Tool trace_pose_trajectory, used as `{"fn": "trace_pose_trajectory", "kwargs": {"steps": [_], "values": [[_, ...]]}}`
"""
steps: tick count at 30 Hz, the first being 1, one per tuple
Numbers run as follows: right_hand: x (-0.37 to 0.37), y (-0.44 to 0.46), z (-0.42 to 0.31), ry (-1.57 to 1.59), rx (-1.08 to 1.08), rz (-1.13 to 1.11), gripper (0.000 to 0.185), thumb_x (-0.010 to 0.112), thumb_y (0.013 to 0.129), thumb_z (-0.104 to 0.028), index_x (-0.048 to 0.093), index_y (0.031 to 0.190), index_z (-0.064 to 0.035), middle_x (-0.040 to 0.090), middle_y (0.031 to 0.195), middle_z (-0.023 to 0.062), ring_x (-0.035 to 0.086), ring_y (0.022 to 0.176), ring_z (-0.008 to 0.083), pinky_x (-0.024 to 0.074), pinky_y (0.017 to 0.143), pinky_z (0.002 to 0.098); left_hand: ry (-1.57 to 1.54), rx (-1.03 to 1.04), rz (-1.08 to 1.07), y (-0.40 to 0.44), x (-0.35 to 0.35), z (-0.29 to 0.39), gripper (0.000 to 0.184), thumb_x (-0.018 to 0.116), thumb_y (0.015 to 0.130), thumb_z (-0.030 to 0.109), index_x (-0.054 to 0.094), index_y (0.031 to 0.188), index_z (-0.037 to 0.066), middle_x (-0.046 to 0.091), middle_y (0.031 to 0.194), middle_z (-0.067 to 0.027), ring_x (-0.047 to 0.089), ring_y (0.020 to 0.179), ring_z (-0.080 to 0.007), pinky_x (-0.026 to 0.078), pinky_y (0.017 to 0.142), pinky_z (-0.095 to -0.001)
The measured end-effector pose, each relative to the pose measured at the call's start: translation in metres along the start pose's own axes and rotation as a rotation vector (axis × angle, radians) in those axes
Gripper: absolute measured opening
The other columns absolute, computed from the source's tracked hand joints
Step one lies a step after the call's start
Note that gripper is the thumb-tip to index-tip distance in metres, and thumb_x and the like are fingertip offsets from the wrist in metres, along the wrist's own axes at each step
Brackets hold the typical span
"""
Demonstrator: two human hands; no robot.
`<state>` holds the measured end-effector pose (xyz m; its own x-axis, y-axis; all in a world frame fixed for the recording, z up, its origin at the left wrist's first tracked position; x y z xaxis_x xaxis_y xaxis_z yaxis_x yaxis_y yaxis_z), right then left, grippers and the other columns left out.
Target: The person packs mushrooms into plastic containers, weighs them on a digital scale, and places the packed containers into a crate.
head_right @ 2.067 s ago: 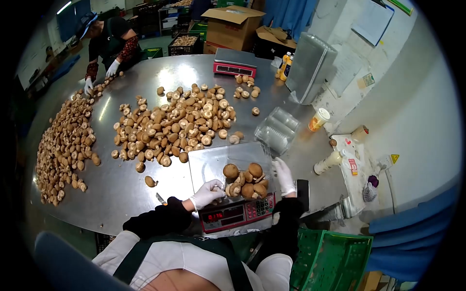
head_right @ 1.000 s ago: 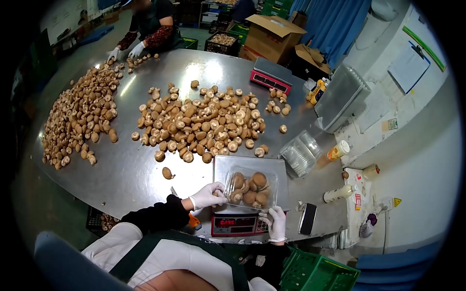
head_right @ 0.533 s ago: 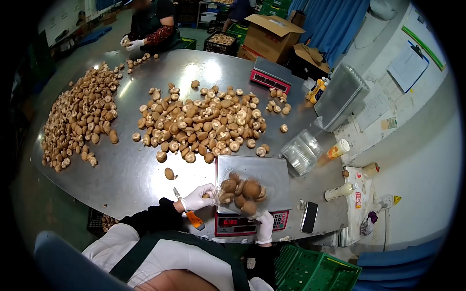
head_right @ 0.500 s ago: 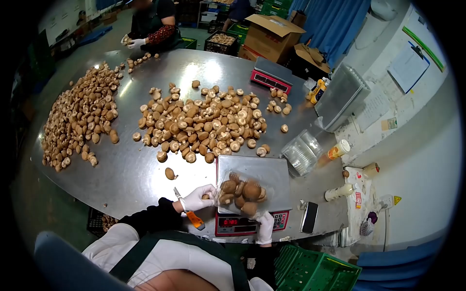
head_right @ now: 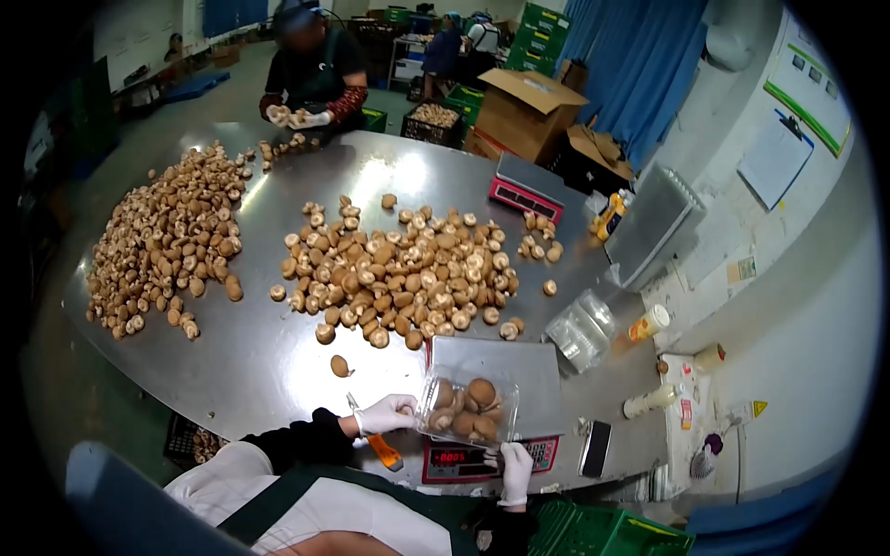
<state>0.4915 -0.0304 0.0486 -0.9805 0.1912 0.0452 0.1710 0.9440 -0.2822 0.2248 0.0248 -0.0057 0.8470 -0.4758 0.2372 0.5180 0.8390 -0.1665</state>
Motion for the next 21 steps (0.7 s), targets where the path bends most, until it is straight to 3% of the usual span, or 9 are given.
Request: {"fn": "trace_pose_trajectory", "kwargs": {"steps": [3,6,10,12,14,16,18,20,21], "values": [[-0.007,0.004,0.005,0.101,0.088,0.041,0.011,0.05,0.086,-0.012,0.054,0.089,-0.0026,0.061,0.078,0.0095,0.063,0.069,0.0208,0.0527,0.058,0.0296,-0.081,-0.046,0.067,-0.005,0.007,0.012,0.013,0.065,0.078,0.009,0.052,0.08,0.005,0.057,0.064,0.0003,0.053,0.054,-0.0067,0.043,0.05,-0.0202],[-0.005,0.012,0.016,0.255,0.111,-0.025,0.009,0.051,0.085,-0.008,0.054,0.087,0.0004,0.061,0.075,0.0107,0.063,0.066,0.021,0.0541,0.058,0.0294,-0.085,0.008,0.101,-0.005,0.011,0.016,0.013,0.063,0.077,0.006,0.05,0.078,0.006,0.054,0.061,0.0009,0.051,0.052,-0.0071,0.041,0.048,-0.0205],[-0.02,0.024,0.037,-0.045,-0.012,-0.083,0.009,0.05,0.084,-0.011,0.053,0.08,-0.0035,0.059,0.074,0.0075,0.06,0.062,0.0169,0.05,0.056,0.0273,0.134,0.149,0.053,-0.005,0.003,0.002,0.016,0.062,0.076,0.005,0.046,0.077,0.005,0.056,0.076,-0.0006,0.052,0.069,-0.0061,0.043,0.062,-0.0206],[-0.022,0.022,0.037,-0.179,-0.044,-0.065,0.007,0.053,0.082,-0.009,0.054,0.079,-0.003,0.057,0.072,0.0053,0.057,0.065,0.0141,0.0476,0.059,0.0252,0.209,0.2,-0.02,-0.006,-0.003,-0.003,0.022,0.065,0.077,0.009,0.046,0.088,0.005,0.056,0.08,-0.0015,0.051,0.075,-0.0066,0.042,0.067,-0.0215],[0.002,-0.005,0.001,-0.134,-0.378,-0.086,0.004,0.055,0.081,-0.005,0.054,0.078,-0.0022,0.054,0.07,0.0023,0.053,0.067,0.0107,0.0439,0.062,0.0239,0.121,0.137,-0.141,-0.017,-0.003,0.017,0.04,0.07,0.075,0.015,0.044,0.103,0.006,0.056,0.08,-0.0007,0.05,0.07,-0.0057,0.043,0.063,-0.0206],[-0.003,-0.01,-0.011,-0.485,-0.511,-0.069,0.007,0.056,0.077,0.004,0.057,0.084,0.0012,0.061,0.081,0.0065,0.056,0.075,0.012,0.045,0.07,0.0246,0.31,0.087,-0.18,-0.03,-0.004,0.056,0.084,0.076,0.071,0.026,0.025,0.135,0.009,0.057,0.109,-0.0114,0.059,0.086,-0.015,0.047,0.075,-0.0266],[0.0,-0.007,-0.016,-0.524,-0.61,-0.026,0.009,0.057,0.074,0.005,0.058,0.082,0.0003,0.062,0.083,0.0089,0.058,0.078,0.0151,0.0457,0.072,0.0275,0.528,0.476,-0.088,-0.02,-0.003,0.054,0.088,0.076,0.069,0.027,0.023,0.138,0.012,0.058,0.111,-0.0134,0.062,0.088,-0.0231,0.049,0.074,-0.0296],[0.004,-0.011,-0.03,-0.586,-0.87,0.009,0.014,0.059,0.071,0.008,0.058,0.082,-0.0005,0.063,0.09,0.0129,0.061,0.084,0.0258,0.0478,0.075,0.032,0.903,0.366,0.039,-0.027,0.005,0.076,0.078,0.072,0.069,0.021,0.031,0.134,0.014,0.058,0.112,-0.0129,0.062,0.086,-0.0287,0.05,0.073,-0.0327],[0.002,-0.011,-0.03,-0.589,-0.919,0.044,0.015,0.06,0.07,0.008,0.057,0.081,-0.0006,0.063,0.091,0.0136,0.061,0.084,0.0266,0.0482,0.075,0.0321,0.997,0.458,0.09,-0.02,0.002,0.067,0.063,0.067,0.068,0.014,0.043,0.126,0.014,0.06,0.107,-0.0114,0.061,0.083,-0.0298,0.05,0.072,-0.0346]]}}
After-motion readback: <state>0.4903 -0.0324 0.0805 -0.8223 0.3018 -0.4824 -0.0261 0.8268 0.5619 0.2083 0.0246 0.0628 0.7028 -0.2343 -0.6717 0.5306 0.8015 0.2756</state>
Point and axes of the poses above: each hand's wrist, its own y-axis towards the middle knuckle, its own x-axis out of the palm, z = x × y, the point moved 2 cm from there along y, towards the middle knuckle
